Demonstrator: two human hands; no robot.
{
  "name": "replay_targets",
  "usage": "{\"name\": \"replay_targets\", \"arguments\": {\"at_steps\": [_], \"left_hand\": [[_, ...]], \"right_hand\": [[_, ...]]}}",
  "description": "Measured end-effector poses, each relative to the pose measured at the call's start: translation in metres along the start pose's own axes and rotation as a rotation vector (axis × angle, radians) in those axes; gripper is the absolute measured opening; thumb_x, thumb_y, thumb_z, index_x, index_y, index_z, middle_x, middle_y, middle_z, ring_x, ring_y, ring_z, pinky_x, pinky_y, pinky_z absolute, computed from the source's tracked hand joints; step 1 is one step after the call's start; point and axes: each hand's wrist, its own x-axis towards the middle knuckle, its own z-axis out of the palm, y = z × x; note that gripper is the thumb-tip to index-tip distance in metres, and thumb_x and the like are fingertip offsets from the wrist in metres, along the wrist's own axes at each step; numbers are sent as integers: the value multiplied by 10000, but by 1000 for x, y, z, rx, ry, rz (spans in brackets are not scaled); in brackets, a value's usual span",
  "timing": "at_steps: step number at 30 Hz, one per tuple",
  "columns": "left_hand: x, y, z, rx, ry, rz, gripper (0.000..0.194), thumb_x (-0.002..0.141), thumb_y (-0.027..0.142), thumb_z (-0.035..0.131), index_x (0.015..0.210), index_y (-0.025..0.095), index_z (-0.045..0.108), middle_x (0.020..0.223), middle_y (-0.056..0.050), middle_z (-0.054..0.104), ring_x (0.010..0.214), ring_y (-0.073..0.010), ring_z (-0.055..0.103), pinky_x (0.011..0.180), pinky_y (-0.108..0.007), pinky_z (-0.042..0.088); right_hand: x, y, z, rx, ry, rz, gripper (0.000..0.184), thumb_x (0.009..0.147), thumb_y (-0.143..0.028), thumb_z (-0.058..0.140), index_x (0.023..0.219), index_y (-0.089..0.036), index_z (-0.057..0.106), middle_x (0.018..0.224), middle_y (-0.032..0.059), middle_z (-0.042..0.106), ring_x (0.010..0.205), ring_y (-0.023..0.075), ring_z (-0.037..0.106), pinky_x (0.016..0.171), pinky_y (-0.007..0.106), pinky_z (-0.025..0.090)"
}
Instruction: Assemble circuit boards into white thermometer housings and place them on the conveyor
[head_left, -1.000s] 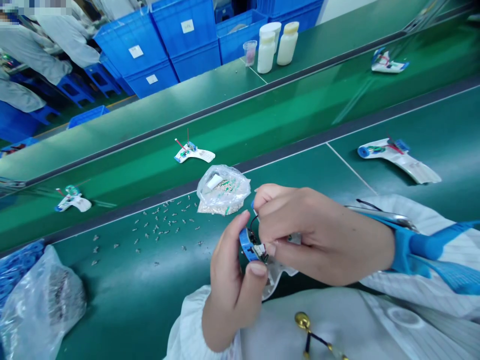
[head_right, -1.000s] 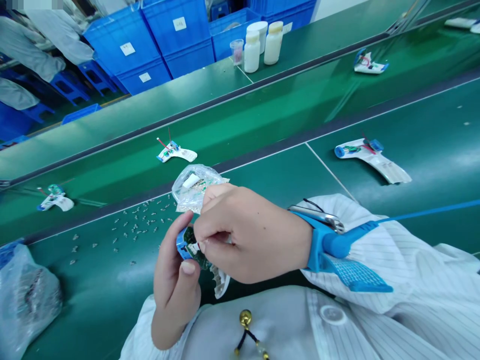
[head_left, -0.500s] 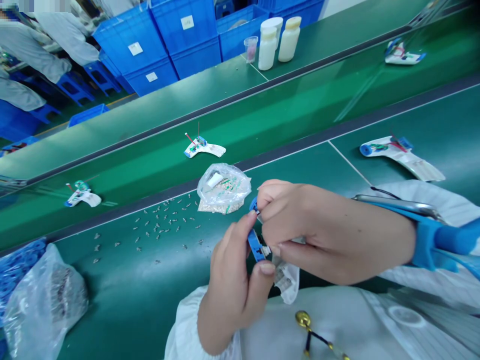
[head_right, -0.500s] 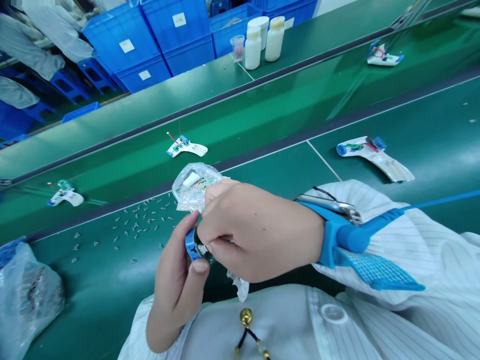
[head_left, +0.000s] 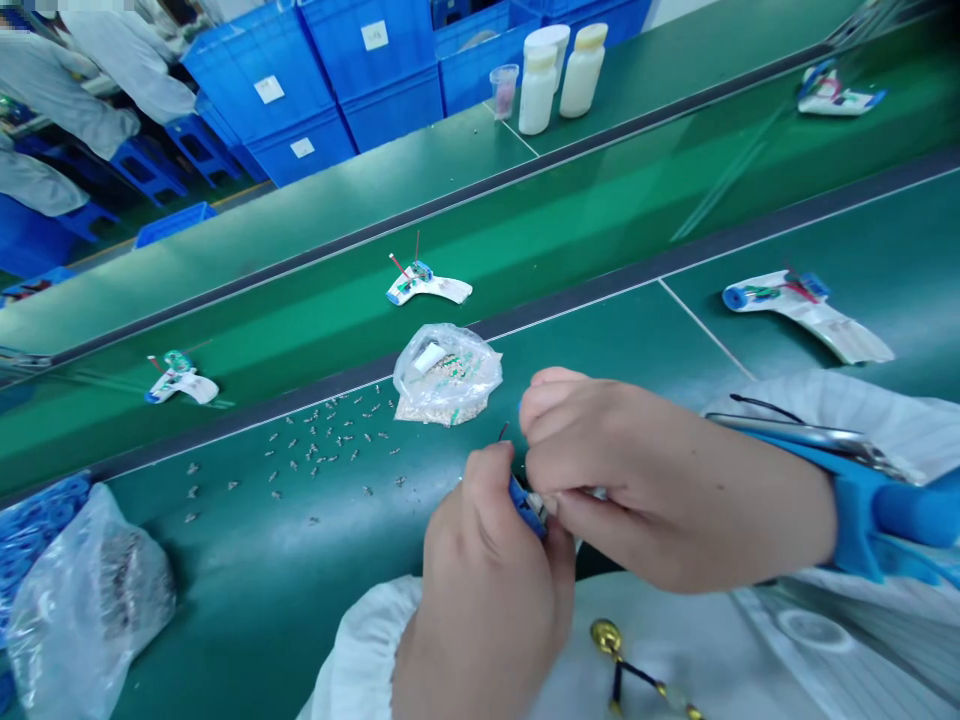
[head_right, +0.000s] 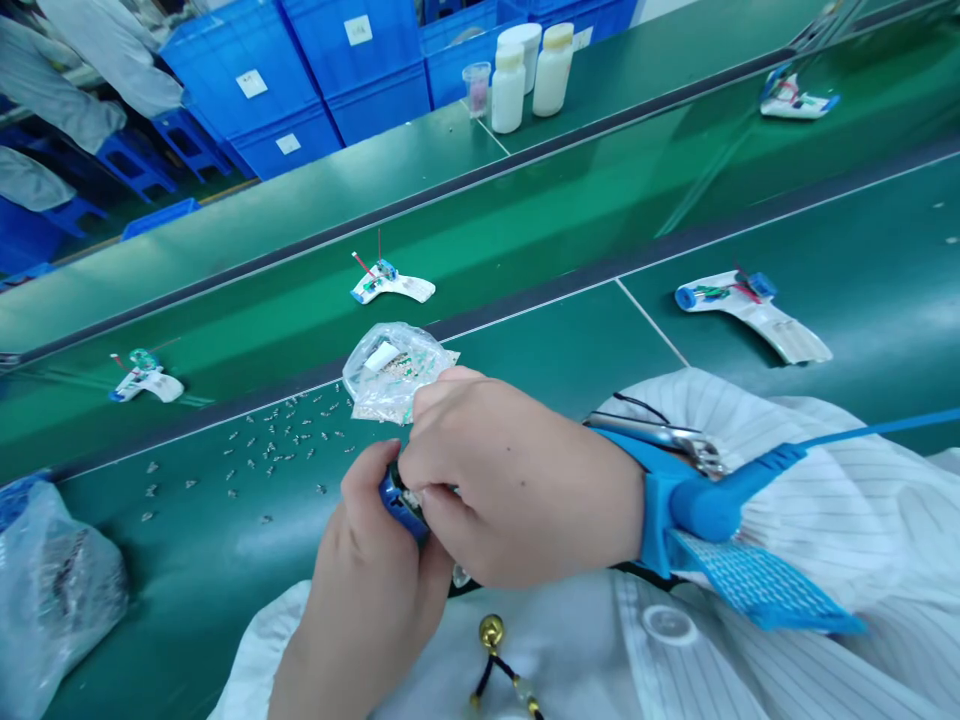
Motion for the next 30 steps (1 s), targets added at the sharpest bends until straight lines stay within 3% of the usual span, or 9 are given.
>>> {"name": "replay_targets", "arguments": {"at_steps": [5, 9, 12, 15, 18, 21, 23, 26, 30], "left_hand": [[3, -1, 10, 35, -56, 11, 443, 809, 136, 426, 1228, 133, 280, 954, -215, 667, 703, -331, 704, 539, -452, 567], [8, -12, 18, -143, -190, -25, 606, 857, 246, 474, 1379, 125, 191, 1231, -246, 557, 1019, -354, 642, 765, -493, 555], [8, -21, 20, -258, -181, -137, 716, 860, 300, 515, 1452, 151, 142, 1364, -238, 456, 1225, -383, 499, 891, -539, 487], [7, -27, 19, -351, -248, -188, 700, 869, 319, 513, 1476, 191, 188, 1393, -213, 448, 1225, -382, 496, 884, -536, 485], [9, -30, 20, -417, -350, -170, 659, 846, 322, 535, 1456, 197, 320, 1334, -204, 519, 1087, -368, 596, 773, -463, 537], [12, -30, 23, -442, -389, -144, 627, 791, 308, 586, 1391, 179, 458, 1260, -204, 586, 1006, -371, 631, 690, -415, 547], [13, -30, 26, -450, -375, -144, 597, 771, 294, 593, 1353, 187, 511, 1239, -186, 606, 1009, -372, 627, 724, -430, 540], [12, -32, 29, -487, -354, -183, 555, 760, 291, 583, 1308, 208, 558, 1238, -160, 613, 1025, -370, 614, 809, -475, 512], [9, -40, 31, -548, -401, -233, 491, 744, 282, 575, 1227, 201, 621, 1144, -143, 659, 1011, -352, 618, 872, -503, 477]], "right_hand": [[-2, 13, 5, 90, -22, 26, 254, 736, -63, 411, 499, -147, 440, 500, -20, 424, 583, 100, 362, 692, 270, 336], [-1, 53, -5, 71, -68, 206, 275, 801, -181, 494, 551, -151, 606, 563, -6, 567, 651, 109, 506, 638, 225, 373], [-1, 99, -40, -123, 202, 583, 255, 815, -276, 557, 694, -110, 709, 711, 26, 668, 665, 106, 564, 620, 224, 374], [0, 149, -84, -366, 577, 850, 407, 893, -290, 413, 946, -6, 699, 934, 146, 688, 858, 173, 594, 666, 294, 359], [9, 190, -105, -463, 700, 1022, 462, 984, -291, 268, 1085, -25, 632, 1142, 145, 613, 994, 212, 589, 776, 321, 434], [40, 218, -84, -438, 599, 1031, 326, 989, -312, 391, 1147, -103, 585, 1163, 90, 581, 1053, 203, 585, 894, 378, 490], [70, 229, -56, -386, 461, 948, 341, 919, -336, 551, 1196, -137, 551, 1190, 94, 576, 1038, 203, 587, 882, 416, 509], [117, 235, -16, -325, 301, 839, 365, 915, -338, 557, 1223, -143, 537, 1223, 102, 558, 1066, 214, 575, 898, 428, 502], [150, 234, -4, -238, 182, 803, 362, 912, -333, 562, 1211, -129, 542, 1219, 108, 557, 1067, 217, 574, 898, 426, 501]]}}
